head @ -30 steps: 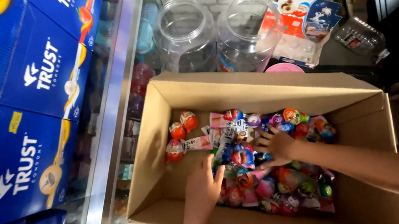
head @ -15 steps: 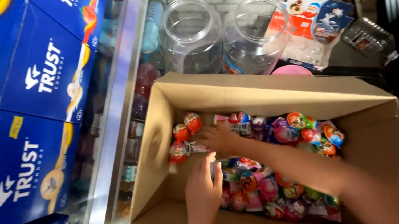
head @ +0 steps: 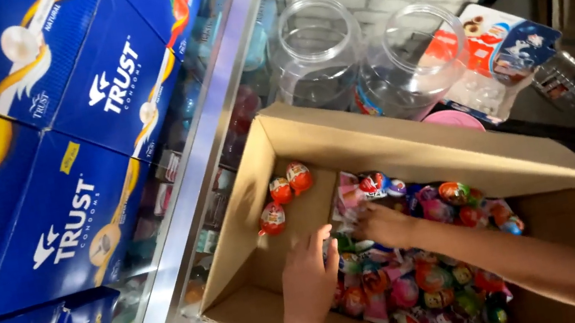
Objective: Sorting various small candy products, including chocolate eggs and bars, into a box and plastic containers on a shop counter.
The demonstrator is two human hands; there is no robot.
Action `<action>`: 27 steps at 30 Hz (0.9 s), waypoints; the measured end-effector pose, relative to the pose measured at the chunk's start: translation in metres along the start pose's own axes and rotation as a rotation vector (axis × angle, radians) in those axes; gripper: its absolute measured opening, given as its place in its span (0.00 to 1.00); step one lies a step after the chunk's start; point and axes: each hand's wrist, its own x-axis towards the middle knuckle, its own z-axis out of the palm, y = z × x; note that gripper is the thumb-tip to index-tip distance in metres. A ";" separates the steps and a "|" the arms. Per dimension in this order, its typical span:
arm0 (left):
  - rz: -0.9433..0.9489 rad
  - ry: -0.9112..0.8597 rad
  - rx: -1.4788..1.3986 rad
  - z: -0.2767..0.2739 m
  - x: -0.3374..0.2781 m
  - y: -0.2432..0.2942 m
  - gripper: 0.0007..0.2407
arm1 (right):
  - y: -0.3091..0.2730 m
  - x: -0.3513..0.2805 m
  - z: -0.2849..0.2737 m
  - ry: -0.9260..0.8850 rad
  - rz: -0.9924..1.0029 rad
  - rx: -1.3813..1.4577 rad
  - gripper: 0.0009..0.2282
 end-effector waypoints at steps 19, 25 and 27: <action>-0.040 0.069 -0.024 0.004 -0.002 -0.007 0.10 | 0.002 0.044 -0.037 0.070 0.314 -0.110 0.32; 0.007 0.182 -0.103 -0.008 -0.011 0.007 0.08 | -0.003 0.013 -0.021 0.058 0.149 -0.156 0.19; 0.031 0.196 -0.155 -0.016 -0.018 0.016 0.08 | -0.017 -0.001 -0.039 -0.039 0.169 -0.126 0.15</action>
